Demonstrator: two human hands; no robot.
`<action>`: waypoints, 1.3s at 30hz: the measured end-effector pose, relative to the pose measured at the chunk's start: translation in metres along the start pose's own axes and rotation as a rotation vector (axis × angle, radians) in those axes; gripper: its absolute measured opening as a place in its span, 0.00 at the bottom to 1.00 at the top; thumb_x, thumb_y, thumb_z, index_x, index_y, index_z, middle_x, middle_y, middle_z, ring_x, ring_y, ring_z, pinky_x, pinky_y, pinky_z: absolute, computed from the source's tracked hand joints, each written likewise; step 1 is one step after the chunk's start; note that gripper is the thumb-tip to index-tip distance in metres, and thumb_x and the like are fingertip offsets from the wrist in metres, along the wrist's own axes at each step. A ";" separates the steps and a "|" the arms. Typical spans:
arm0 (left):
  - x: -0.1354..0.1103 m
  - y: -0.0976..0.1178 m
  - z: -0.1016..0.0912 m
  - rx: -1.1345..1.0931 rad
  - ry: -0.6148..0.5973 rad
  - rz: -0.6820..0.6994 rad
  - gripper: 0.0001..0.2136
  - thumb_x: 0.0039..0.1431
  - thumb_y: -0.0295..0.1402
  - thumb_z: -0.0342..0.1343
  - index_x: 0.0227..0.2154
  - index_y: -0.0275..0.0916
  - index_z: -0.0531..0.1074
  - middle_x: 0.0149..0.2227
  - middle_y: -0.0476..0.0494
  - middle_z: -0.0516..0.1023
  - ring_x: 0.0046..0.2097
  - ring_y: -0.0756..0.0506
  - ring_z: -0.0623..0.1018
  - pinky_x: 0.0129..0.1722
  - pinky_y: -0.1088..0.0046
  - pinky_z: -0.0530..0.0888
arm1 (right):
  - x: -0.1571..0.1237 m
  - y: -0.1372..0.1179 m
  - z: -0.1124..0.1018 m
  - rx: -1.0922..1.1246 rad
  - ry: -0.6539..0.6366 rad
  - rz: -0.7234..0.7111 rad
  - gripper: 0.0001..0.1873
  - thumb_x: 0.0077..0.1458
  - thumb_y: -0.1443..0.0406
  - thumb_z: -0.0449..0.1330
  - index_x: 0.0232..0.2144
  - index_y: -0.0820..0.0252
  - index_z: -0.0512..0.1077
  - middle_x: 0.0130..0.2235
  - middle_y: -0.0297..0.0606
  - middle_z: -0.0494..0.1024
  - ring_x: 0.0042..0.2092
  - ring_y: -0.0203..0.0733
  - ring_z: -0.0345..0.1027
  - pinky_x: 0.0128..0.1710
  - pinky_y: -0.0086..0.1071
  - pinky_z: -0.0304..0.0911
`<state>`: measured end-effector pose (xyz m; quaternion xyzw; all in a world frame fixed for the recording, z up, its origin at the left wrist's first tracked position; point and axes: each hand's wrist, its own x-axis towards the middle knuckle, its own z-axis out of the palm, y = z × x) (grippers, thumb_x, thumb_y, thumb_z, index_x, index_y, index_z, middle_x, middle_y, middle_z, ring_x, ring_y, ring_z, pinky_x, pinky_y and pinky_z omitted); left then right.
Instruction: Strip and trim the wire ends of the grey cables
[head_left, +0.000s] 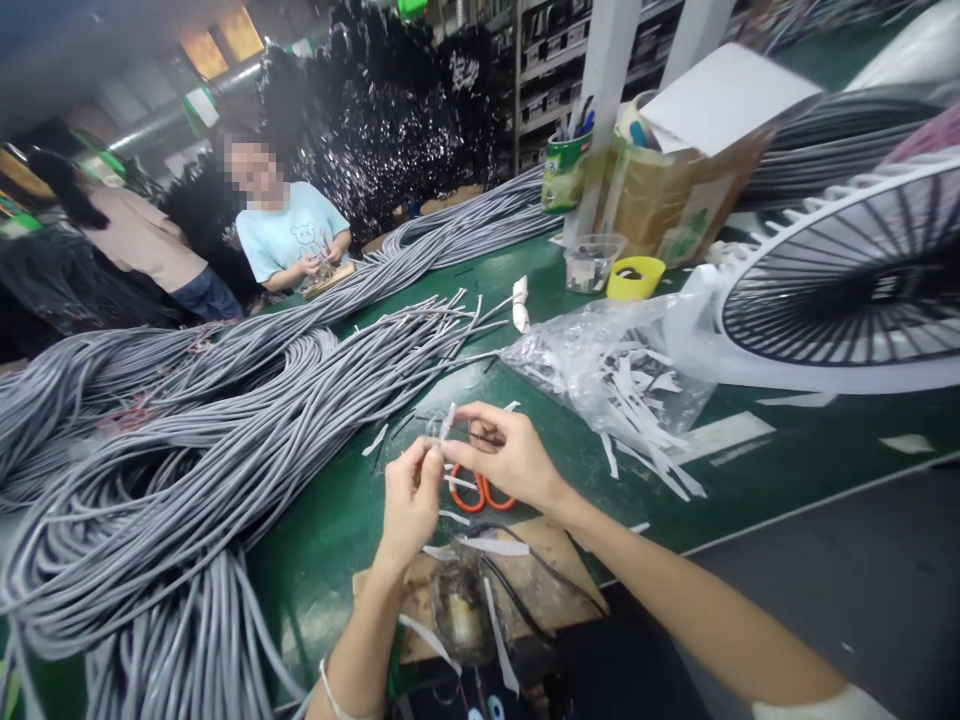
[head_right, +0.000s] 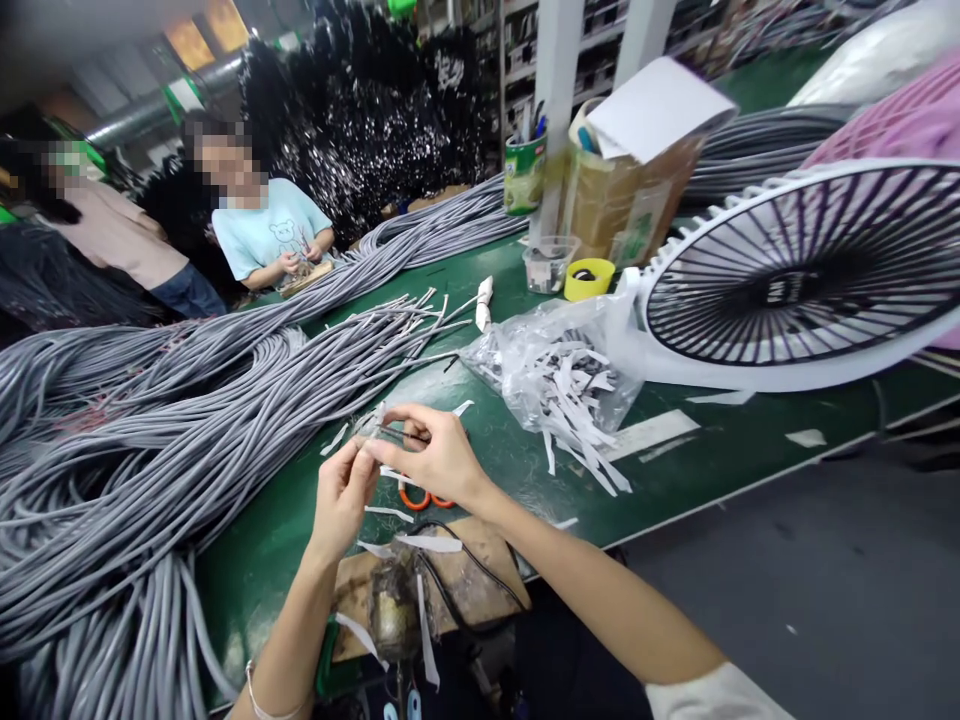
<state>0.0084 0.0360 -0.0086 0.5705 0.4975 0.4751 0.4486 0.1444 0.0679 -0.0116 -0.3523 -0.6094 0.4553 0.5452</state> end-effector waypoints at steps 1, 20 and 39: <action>0.000 -0.002 0.000 0.058 0.020 0.021 0.18 0.56 0.47 0.50 0.22 0.36 0.63 0.18 0.55 0.54 0.19 0.55 0.50 0.16 0.79 0.48 | 0.000 0.000 0.000 0.002 0.001 0.003 0.13 0.42 0.60 0.61 0.28 0.65 0.71 0.16 0.23 0.49 0.18 0.28 0.40 0.16 0.24 0.40; -0.001 0.005 0.002 0.148 0.343 0.156 0.09 0.53 0.37 0.55 0.26 0.36 0.74 0.22 0.49 0.68 0.22 0.52 0.64 0.20 0.79 0.60 | 0.000 0.004 0.002 -0.239 0.073 -0.117 0.10 0.53 0.60 0.55 0.29 0.62 0.71 0.17 0.27 0.58 0.19 0.30 0.51 0.18 0.24 0.48; -0.003 0.000 0.001 0.291 0.278 0.230 0.12 0.56 0.38 0.53 0.27 0.35 0.75 0.22 0.49 0.67 0.23 0.52 0.65 0.22 0.78 0.62 | -0.005 0.005 0.006 -0.272 0.011 -0.223 0.14 0.55 0.63 0.54 0.20 0.63 0.68 0.18 0.31 0.65 0.19 0.29 0.51 0.18 0.24 0.48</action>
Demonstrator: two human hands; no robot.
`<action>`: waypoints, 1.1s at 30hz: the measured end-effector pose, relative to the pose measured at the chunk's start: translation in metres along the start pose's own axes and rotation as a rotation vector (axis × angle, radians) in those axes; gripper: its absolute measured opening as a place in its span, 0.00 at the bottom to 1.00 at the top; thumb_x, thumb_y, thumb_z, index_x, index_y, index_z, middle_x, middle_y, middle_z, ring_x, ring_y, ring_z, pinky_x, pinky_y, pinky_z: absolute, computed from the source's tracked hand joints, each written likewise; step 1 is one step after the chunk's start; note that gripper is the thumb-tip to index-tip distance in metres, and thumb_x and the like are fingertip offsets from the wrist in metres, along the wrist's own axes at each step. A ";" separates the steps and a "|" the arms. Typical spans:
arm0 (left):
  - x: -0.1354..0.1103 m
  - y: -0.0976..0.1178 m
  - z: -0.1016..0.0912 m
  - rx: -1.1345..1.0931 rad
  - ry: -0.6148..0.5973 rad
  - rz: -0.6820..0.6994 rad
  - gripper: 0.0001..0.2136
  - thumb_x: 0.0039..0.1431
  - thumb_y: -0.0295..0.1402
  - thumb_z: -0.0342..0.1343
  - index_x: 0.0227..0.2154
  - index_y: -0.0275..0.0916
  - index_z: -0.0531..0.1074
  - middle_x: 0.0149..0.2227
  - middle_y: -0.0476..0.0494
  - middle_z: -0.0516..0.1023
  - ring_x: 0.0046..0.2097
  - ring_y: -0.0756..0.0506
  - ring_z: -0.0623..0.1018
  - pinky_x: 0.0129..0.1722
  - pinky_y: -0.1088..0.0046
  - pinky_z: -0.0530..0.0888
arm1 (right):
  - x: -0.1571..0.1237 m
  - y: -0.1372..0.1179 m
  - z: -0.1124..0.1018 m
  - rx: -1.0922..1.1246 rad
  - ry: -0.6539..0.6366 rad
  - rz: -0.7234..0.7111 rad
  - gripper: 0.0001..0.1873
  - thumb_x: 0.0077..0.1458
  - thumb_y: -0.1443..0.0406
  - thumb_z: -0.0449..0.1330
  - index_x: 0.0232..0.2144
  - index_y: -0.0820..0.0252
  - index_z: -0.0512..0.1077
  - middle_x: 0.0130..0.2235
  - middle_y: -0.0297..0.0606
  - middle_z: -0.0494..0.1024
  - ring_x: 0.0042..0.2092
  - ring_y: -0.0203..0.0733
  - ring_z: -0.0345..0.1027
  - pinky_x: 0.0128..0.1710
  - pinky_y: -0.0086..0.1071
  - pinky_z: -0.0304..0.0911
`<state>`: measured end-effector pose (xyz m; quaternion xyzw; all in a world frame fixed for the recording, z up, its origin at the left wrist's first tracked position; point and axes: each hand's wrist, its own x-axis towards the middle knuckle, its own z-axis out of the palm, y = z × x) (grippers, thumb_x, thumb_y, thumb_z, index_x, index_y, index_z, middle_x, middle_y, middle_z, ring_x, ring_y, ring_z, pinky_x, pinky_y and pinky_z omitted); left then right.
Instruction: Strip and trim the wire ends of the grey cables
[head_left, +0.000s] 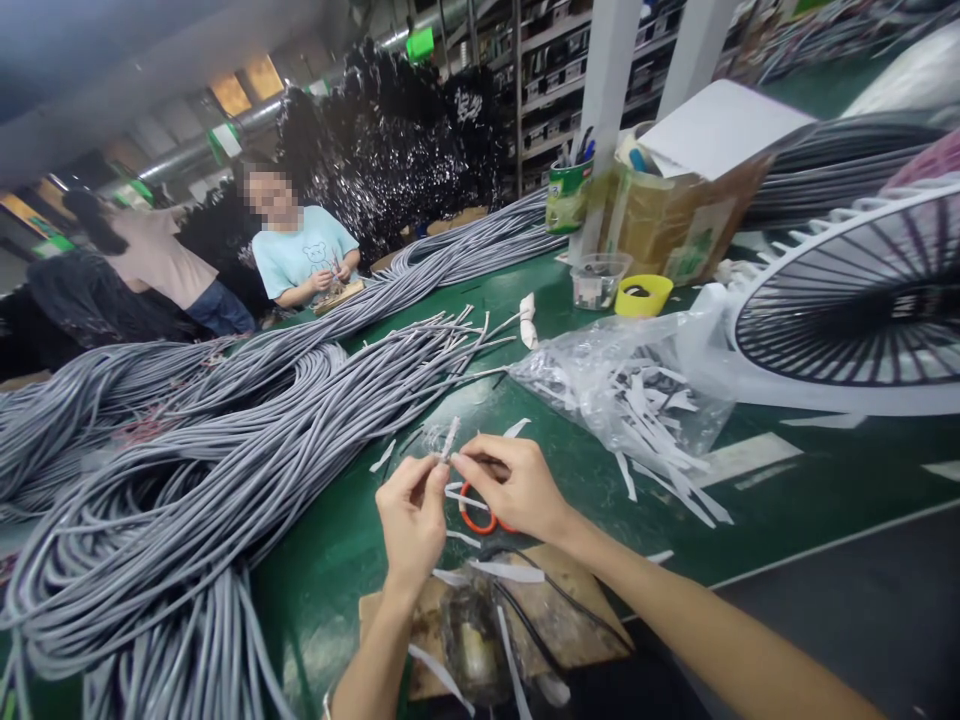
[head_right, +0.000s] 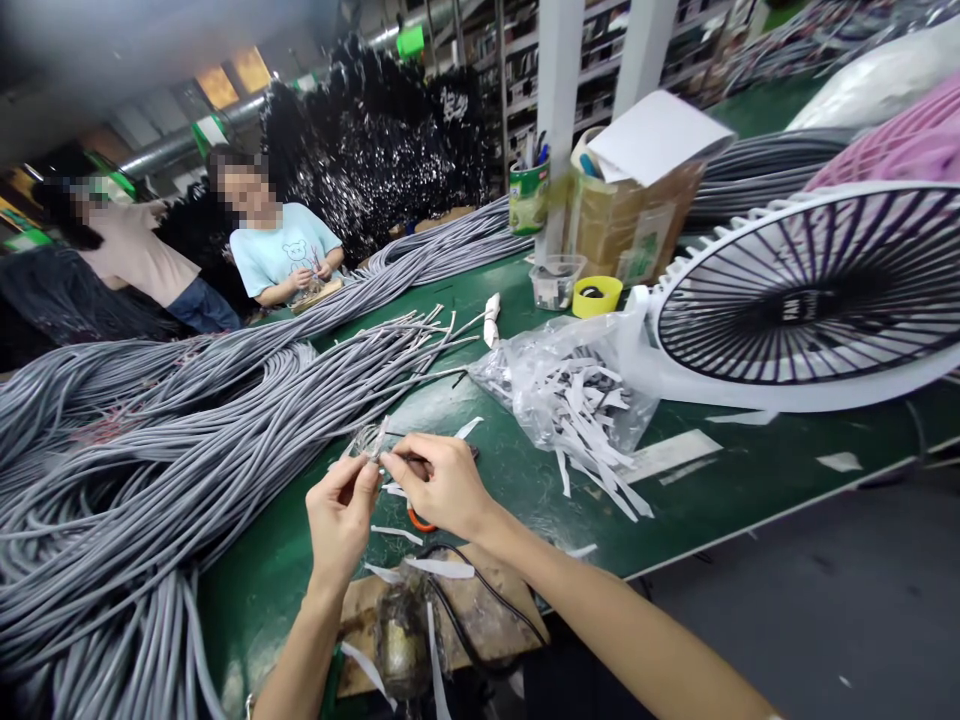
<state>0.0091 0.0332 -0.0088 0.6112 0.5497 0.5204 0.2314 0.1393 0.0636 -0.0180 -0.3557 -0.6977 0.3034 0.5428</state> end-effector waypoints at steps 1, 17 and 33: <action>0.000 0.000 0.000 0.023 0.004 0.014 0.12 0.55 0.38 0.53 0.26 0.34 0.75 0.22 0.48 0.68 0.23 0.52 0.66 0.22 0.78 0.63 | 0.000 0.001 0.000 -0.004 -0.003 0.001 0.14 0.55 0.63 0.54 0.20 0.63 0.68 0.18 0.31 0.65 0.19 0.29 0.51 0.18 0.24 0.48; 0.001 0.002 -0.001 0.009 0.010 0.030 0.10 0.54 0.37 0.55 0.28 0.35 0.76 0.22 0.50 0.68 0.22 0.53 0.66 0.20 0.79 0.62 | 0.001 -0.001 -0.002 -0.047 -0.002 -0.003 0.14 0.55 0.63 0.54 0.20 0.62 0.68 0.18 0.32 0.66 0.19 0.30 0.53 0.20 0.25 0.49; 0.001 0.005 -0.002 -0.006 0.001 0.032 0.10 0.54 0.36 0.55 0.29 0.35 0.75 0.22 0.49 0.68 0.23 0.53 0.67 0.20 0.80 0.63 | 0.001 -0.001 -0.005 -0.128 0.015 -0.102 0.15 0.56 0.63 0.53 0.19 0.62 0.67 0.17 0.31 0.64 0.19 0.30 0.52 0.21 0.26 0.49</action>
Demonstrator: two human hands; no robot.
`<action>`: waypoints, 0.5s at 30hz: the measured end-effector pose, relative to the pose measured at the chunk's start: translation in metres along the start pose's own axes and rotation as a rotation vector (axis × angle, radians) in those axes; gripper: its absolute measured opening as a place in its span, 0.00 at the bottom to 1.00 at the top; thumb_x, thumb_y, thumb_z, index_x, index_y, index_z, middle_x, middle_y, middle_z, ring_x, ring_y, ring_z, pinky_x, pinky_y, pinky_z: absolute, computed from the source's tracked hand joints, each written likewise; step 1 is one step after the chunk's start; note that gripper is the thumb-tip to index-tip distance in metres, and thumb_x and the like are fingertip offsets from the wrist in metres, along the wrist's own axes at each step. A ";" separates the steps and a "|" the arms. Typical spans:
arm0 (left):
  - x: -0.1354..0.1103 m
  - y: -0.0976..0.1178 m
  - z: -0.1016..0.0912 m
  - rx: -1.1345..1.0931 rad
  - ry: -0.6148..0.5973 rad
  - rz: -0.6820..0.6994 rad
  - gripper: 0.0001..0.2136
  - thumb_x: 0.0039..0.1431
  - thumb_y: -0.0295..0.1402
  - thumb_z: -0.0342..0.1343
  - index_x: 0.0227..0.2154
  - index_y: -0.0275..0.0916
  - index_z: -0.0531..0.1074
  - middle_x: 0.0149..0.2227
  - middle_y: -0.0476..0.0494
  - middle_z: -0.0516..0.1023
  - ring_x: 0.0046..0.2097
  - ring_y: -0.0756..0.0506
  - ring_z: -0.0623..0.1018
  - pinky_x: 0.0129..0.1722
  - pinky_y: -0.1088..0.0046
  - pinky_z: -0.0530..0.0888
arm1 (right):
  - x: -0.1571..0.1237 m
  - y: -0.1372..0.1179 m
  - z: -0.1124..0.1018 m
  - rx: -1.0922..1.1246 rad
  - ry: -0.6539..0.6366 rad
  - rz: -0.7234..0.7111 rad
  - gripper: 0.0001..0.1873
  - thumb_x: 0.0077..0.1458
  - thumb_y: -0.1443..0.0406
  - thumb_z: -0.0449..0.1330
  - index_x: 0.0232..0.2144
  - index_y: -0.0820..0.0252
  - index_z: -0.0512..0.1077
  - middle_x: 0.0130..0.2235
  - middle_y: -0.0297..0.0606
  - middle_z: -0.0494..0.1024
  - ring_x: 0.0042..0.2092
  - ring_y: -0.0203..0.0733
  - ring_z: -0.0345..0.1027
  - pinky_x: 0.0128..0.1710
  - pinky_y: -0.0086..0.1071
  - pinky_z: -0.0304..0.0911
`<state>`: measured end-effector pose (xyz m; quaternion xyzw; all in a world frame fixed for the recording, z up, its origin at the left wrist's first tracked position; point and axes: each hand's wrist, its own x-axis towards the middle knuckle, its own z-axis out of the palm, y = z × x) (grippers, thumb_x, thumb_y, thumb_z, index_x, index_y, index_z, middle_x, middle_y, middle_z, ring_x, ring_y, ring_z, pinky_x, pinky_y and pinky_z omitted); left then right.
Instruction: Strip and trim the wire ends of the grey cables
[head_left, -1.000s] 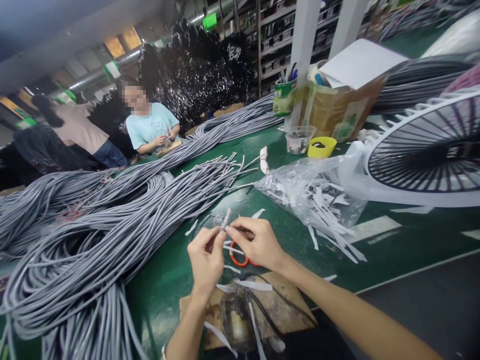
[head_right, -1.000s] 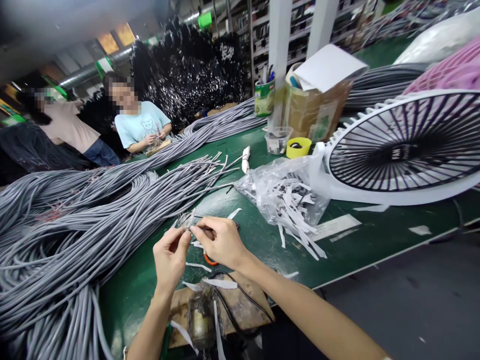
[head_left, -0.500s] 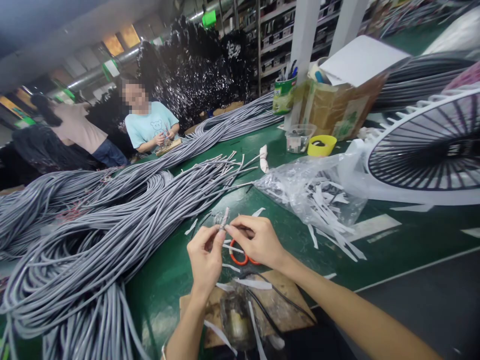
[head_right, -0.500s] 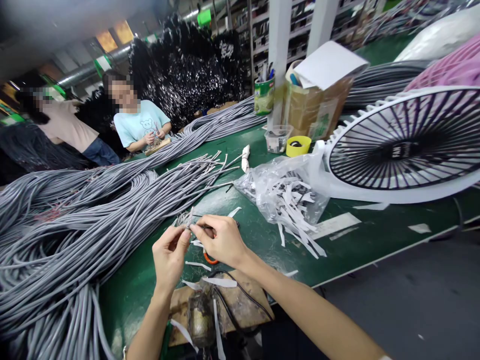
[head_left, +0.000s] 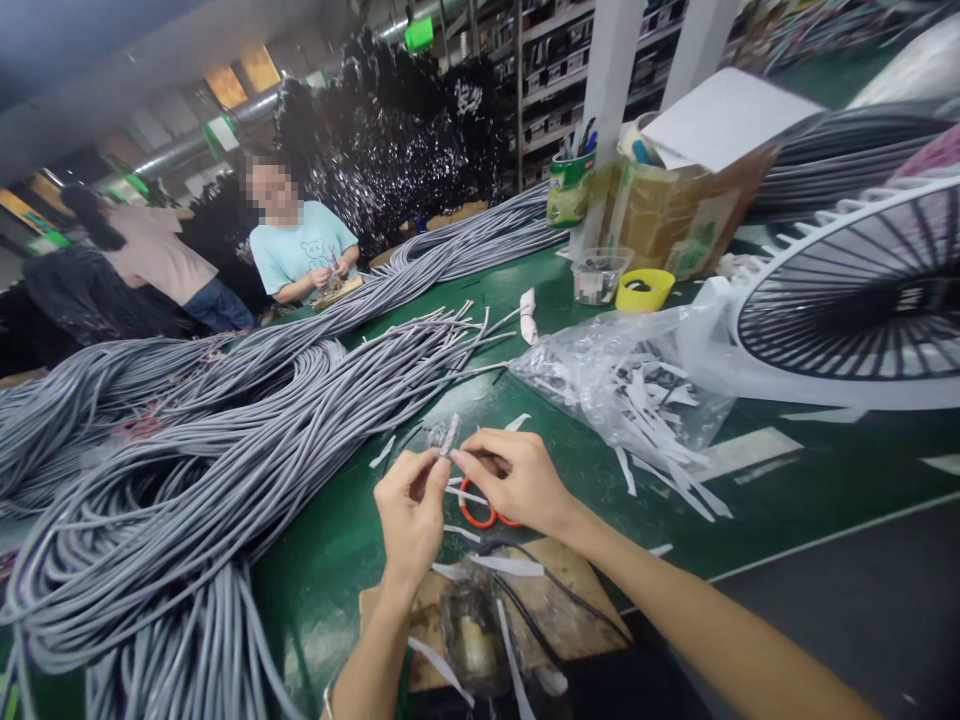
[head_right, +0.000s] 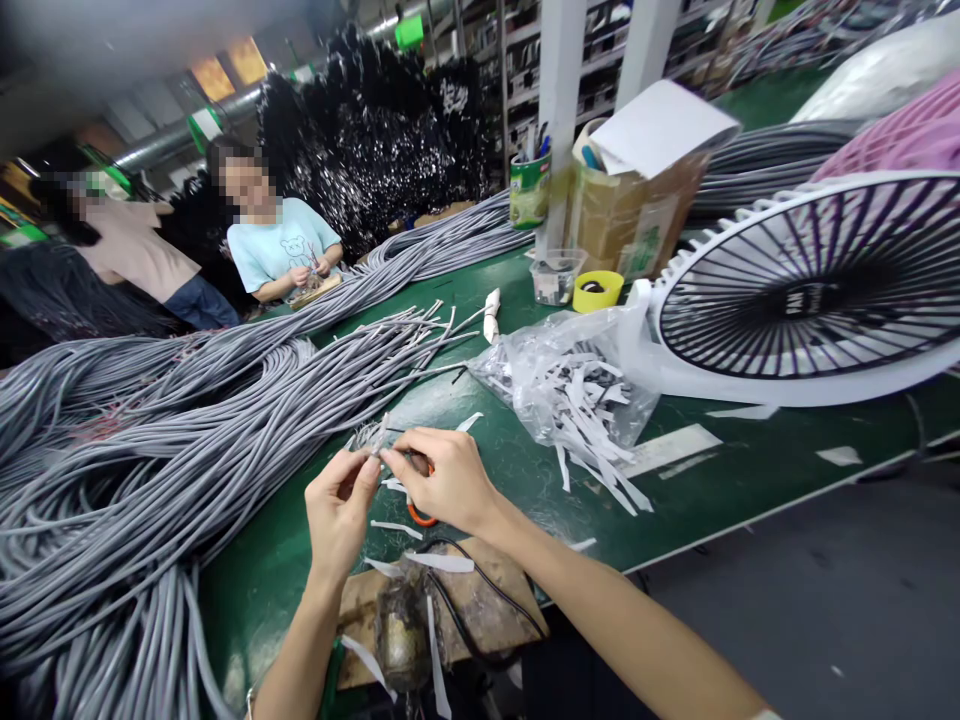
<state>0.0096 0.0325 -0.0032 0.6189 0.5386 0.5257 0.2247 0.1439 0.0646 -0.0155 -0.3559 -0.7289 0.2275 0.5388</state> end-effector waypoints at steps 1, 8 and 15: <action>0.000 0.000 0.000 -0.006 -0.003 -0.006 0.10 0.54 0.37 0.55 0.28 0.35 0.75 0.22 0.49 0.68 0.23 0.53 0.67 0.21 0.79 0.63 | 0.000 0.000 0.000 0.002 -0.002 -0.007 0.14 0.56 0.63 0.53 0.20 0.62 0.67 0.18 0.31 0.64 0.19 0.30 0.53 0.21 0.26 0.49; 0.002 0.000 -0.002 -0.080 -0.071 -0.082 0.12 0.53 0.40 0.55 0.26 0.35 0.75 0.22 0.49 0.68 0.24 0.52 0.67 0.22 0.78 0.64 | 0.000 0.001 0.000 0.053 -0.050 0.040 0.14 0.55 0.63 0.54 0.20 0.62 0.68 0.18 0.31 0.66 0.19 0.30 0.53 0.21 0.26 0.49; 0.001 0.001 -0.002 -0.076 -0.089 -0.077 0.12 0.53 0.40 0.55 0.27 0.34 0.75 0.22 0.49 0.68 0.24 0.52 0.67 0.22 0.78 0.64 | 0.001 -0.002 -0.002 0.106 -0.071 0.093 0.14 0.54 0.62 0.53 0.20 0.63 0.69 0.18 0.32 0.66 0.18 0.30 0.51 0.19 0.26 0.48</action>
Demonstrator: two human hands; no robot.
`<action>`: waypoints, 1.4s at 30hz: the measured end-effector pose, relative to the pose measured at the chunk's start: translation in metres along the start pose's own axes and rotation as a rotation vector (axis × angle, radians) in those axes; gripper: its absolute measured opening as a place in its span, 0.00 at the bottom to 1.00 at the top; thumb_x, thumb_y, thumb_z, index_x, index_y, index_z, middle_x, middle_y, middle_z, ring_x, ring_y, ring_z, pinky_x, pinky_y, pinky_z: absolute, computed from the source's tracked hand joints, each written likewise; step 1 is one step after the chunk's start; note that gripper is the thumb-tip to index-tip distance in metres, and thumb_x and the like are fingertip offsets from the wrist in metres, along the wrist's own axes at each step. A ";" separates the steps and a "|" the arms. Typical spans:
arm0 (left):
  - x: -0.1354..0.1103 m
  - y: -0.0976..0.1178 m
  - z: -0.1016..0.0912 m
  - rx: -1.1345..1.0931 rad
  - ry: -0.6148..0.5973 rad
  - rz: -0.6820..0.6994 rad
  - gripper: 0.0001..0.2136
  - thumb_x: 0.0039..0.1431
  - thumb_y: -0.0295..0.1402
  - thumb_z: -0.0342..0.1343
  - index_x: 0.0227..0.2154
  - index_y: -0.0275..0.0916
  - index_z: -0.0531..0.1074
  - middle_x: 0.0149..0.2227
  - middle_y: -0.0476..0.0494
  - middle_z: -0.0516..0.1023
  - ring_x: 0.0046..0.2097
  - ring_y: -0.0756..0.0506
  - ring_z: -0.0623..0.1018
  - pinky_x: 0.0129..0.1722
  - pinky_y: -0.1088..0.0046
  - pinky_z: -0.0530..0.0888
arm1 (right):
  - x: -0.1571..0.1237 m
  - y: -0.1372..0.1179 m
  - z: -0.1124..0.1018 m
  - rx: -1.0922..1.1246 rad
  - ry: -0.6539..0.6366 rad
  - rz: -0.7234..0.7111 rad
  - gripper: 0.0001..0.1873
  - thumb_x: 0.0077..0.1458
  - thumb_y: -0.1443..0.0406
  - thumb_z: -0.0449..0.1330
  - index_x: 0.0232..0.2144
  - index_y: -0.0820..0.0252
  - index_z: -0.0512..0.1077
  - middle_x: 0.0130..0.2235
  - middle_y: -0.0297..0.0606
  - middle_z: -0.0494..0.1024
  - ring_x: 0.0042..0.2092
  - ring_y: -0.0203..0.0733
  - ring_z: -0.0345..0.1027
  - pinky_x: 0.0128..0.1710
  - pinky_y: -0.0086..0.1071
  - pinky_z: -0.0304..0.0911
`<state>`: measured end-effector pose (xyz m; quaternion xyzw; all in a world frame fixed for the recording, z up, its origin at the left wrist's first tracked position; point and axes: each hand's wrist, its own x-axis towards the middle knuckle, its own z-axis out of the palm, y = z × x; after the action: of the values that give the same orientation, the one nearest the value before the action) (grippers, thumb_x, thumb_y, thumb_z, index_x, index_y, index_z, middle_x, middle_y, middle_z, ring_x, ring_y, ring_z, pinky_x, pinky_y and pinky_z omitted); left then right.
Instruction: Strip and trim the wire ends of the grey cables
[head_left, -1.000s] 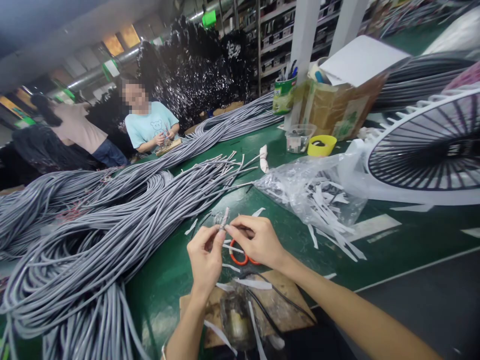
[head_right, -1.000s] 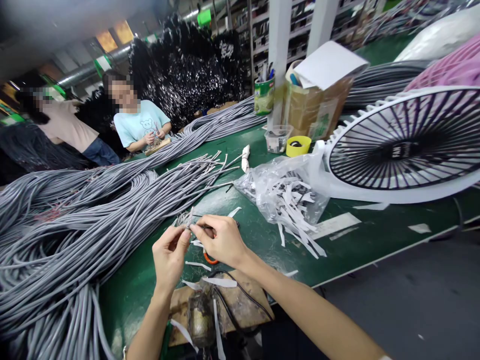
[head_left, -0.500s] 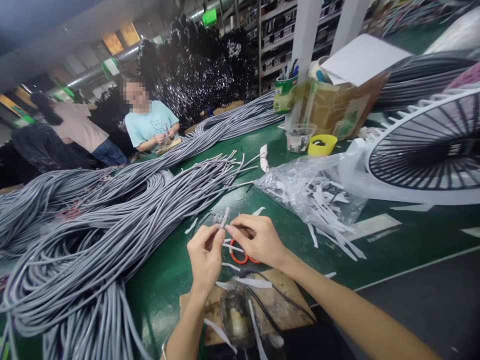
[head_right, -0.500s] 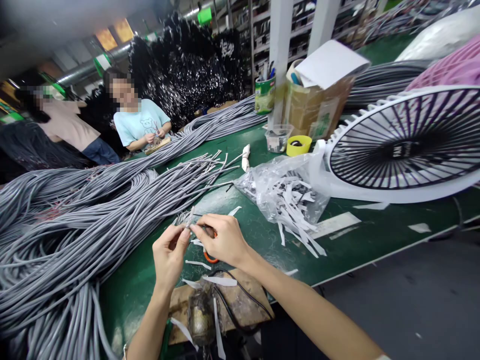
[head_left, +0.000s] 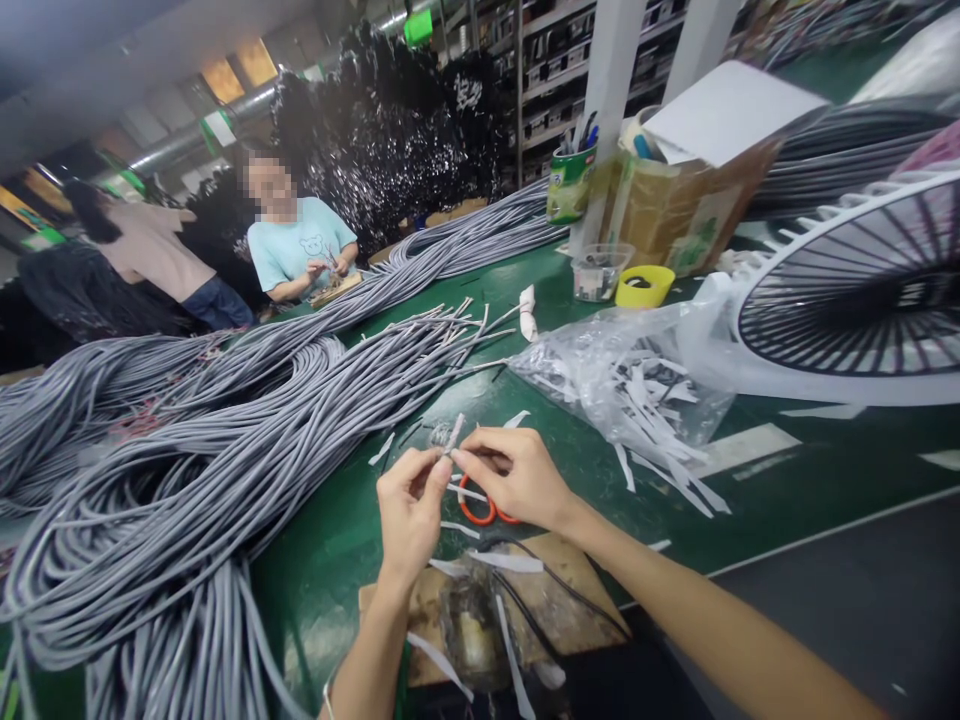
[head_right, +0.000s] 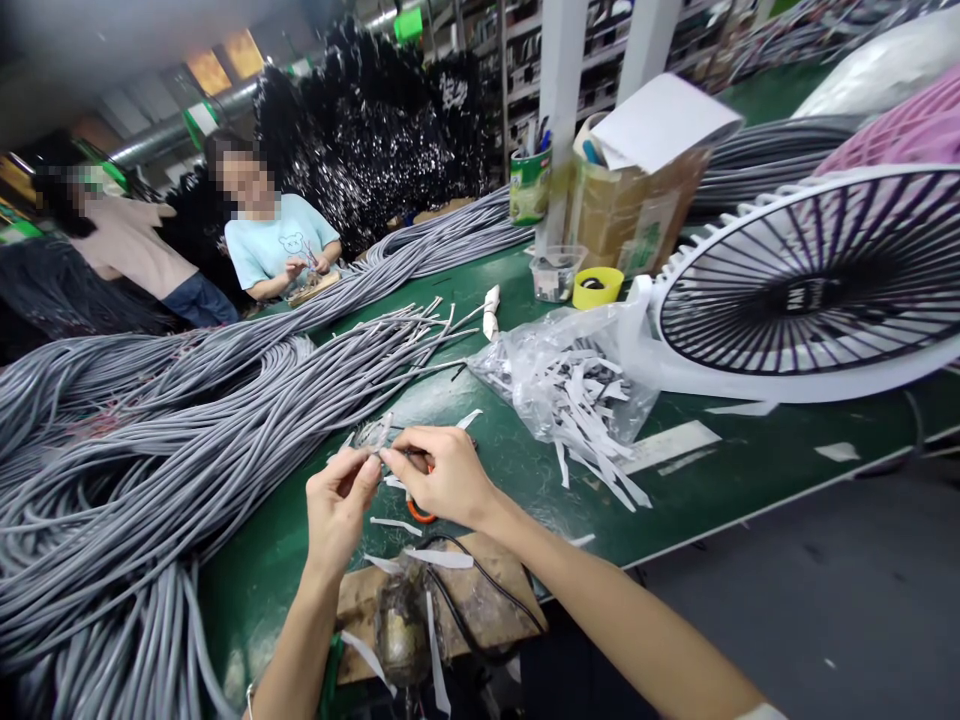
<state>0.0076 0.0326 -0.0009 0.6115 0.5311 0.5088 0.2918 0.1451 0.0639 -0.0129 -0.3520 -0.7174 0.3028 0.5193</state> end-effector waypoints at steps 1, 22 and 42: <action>0.000 0.000 0.000 -0.001 0.001 0.003 0.12 0.53 0.39 0.55 0.27 0.34 0.75 0.22 0.49 0.68 0.24 0.52 0.67 0.21 0.79 0.64 | 0.000 0.000 0.000 0.007 -0.002 0.003 0.14 0.54 0.62 0.53 0.20 0.63 0.69 0.17 0.32 0.66 0.18 0.30 0.50 0.19 0.26 0.48; 0.007 -0.012 0.002 0.266 0.077 0.007 0.11 0.54 0.35 0.52 0.24 0.35 0.75 0.21 0.48 0.72 0.23 0.51 0.68 0.24 0.77 0.63 | -0.002 -0.007 -0.006 0.178 0.137 0.057 0.16 0.52 0.58 0.55 0.18 0.61 0.67 0.17 0.31 0.63 0.18 0.29 0.48 0.17 0.25 0.48; -0.002 0.000 0.006 0.176 -0.035 0.048 0.10 0.54 0.37 0.53 0.30 0.35 0.75 0.25 0.45 0.74 0.27 0.49 0.71 0.24 0.77 0.66 | 0.000 -0.002 0.003 0.195 0.086 0.190 0.12 0.48 0.60 0.55 0.20 0.63 0.66 0.16 0.26 0.52 0.19 0.29 0.44 0.17 0.25 0.43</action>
<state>0.0131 0.0315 -0.0038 0.6561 0.5536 0.4566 0.2338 0.1419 0.0629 -0.0123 -0.3788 -0.6252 0.4034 0.5504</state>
